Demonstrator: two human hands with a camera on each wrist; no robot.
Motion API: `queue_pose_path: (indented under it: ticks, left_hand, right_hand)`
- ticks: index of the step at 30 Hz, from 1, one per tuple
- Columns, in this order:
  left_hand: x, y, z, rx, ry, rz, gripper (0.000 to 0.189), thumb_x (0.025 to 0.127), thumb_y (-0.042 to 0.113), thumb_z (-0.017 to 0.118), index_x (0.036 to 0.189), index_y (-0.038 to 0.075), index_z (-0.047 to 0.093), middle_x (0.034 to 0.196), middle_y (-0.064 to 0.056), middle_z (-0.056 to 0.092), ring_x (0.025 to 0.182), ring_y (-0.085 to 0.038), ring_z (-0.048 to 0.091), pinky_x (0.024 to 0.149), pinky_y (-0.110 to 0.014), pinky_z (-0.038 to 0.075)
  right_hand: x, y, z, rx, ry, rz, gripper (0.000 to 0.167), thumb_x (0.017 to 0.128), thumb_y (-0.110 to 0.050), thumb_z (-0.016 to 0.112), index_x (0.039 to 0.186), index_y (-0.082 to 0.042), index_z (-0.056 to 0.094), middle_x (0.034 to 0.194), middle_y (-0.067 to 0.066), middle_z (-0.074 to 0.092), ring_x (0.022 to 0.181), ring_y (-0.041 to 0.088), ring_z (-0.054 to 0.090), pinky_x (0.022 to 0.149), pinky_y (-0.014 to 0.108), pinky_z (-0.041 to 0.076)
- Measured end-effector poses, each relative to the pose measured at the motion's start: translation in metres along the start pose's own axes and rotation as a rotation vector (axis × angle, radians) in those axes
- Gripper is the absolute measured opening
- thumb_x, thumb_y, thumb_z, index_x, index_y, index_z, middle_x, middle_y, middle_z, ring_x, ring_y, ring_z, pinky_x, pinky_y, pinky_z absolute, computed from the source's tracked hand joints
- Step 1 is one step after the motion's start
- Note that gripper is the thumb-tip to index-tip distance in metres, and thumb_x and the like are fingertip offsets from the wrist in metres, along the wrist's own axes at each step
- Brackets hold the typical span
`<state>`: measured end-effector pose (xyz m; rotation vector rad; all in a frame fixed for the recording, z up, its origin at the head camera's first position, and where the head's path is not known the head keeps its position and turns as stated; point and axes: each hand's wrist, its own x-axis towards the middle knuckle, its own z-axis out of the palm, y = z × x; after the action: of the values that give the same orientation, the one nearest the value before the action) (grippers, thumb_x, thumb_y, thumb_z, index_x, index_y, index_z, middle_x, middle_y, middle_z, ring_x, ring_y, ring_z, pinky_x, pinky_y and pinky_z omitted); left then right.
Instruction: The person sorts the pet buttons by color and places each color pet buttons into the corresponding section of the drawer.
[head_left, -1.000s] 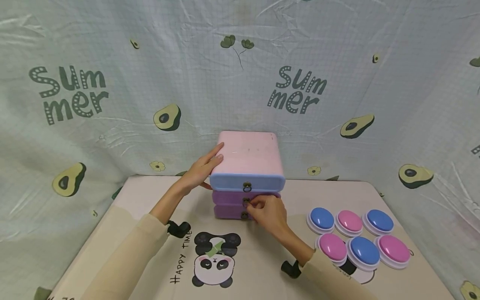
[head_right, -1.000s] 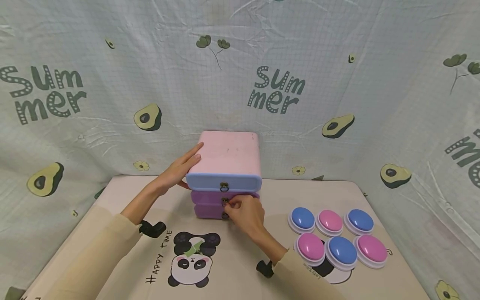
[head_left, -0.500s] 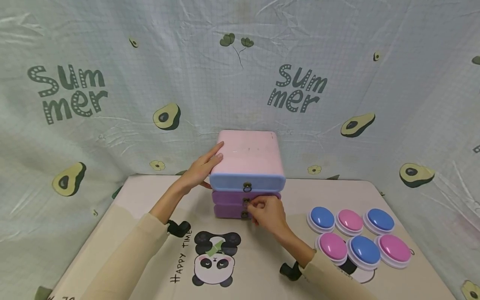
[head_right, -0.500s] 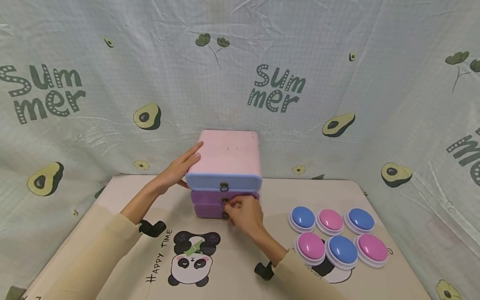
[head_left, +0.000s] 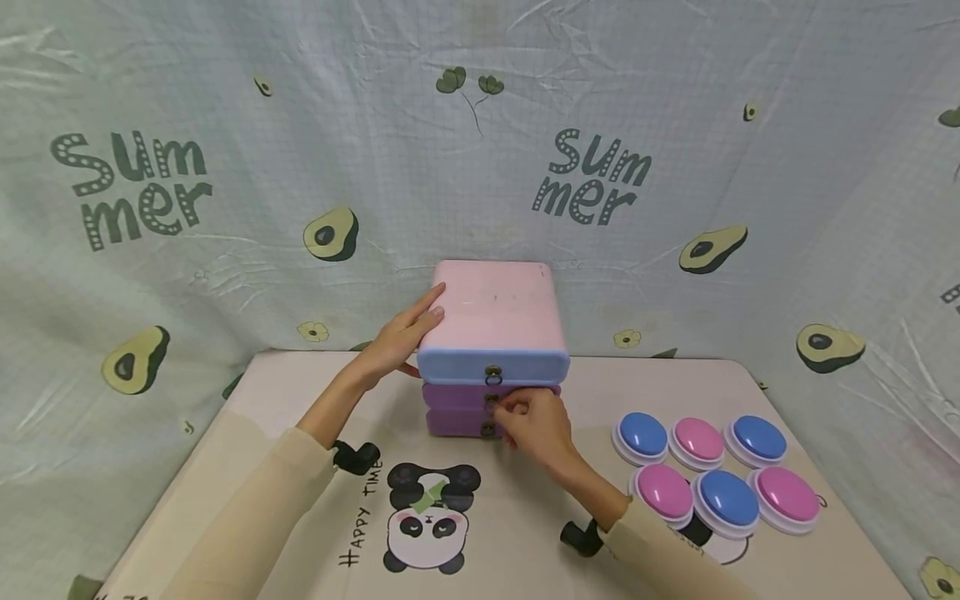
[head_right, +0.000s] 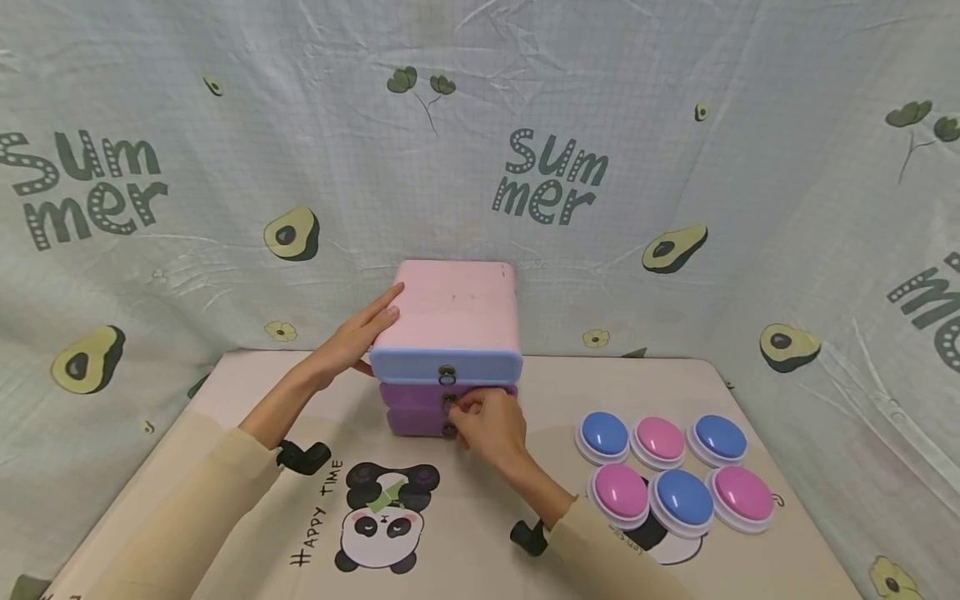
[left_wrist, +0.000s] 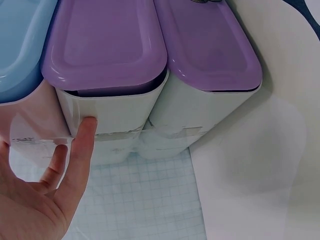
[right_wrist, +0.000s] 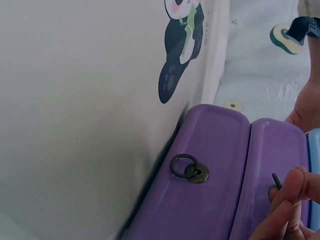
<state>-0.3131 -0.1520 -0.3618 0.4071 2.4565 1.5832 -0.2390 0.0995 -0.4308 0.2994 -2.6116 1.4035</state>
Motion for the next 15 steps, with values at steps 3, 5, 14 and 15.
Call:
queue_pose_path:
  ticks: [3, 5, 14, 15]
  left_hand:
    - [0.001, 0.000, 0.000, 0.007, 0.003, 0.001, 0.061, 0.103, 0.065, 0.042, 0.159, 0.058, 0.018, 0.173, -0.005, 0.020, 0.137, -0.047, 0.052, 0.076, -0.058, 0.063]
    - [0.001, 0.001, 0.000, 0.010, 0.004, 0.002, 0.061, 0.103, 0.065, 0.042, 0.159, 0.059, 0.018, 0.173, -0.006, 0.021, 0.137, -0.047, 0.053, 0.075, -0.057, 0.064]
    - [0.002, 0.001, 0.000, -0.001, 0.003, -0.007, 0.062, 0.103, 0.066, 0.042, 0.159, 0.058, 0.018, 0.173, -0.007, 0.022, 0.138, -0.048, 0.053, 0.076, -0.058, 0.063]
    - [0.002, 0.001, 0.001, -0.001, 0.004, -0.007, 0.062, 0.103, 0.066, 0.043, 0.159, 0.058, 0.018, 0.173, -0.007, 0.022, 0.138, -0.048, 0.053, 0.076, -0.058, 0.063]
  right_hand:
    - [0.002, -0.001, -0.001, -0.027, -0.004, 0.012, 0.016, 0.085, -0.018, 0.073, 0.070, -0.018, 0.076, 0.046, -0.008, 0.059, 0.042, 0.011, 0.057, 0.042, 0.025, 0.035]
    - [0.004, -0.002, -0.003, -0.050, -0.013, 0.024, 0.016, 0.085, -0.020, 0.073, 0.070, -0.018, 0.078, 0.046, -0.008, 0.060, 0.043, 0.011, 0.058, 0.042, 0.026, 0.037]
    - [0.008, -0.013, -0.009, -0.112, -0.088, 0.153, 0.015, 0.082, -0.024, 0.071, 0.075, -0.014, 0.080, 0.049, -0.008, 0.063, 0.050, 0.011, 0.063, 0.049, 0.029, 0.045]
    - [0.009, -0.014, -0.010, -0.112, -0.095, 0.165, 0.016, 0.082, -0.024, 0.071, 0.075, -0.013, 0.081, 0.049, -0.008, 0.064, 0.050, 0.011, 0.063, 0.049, 0.029, 0.045]
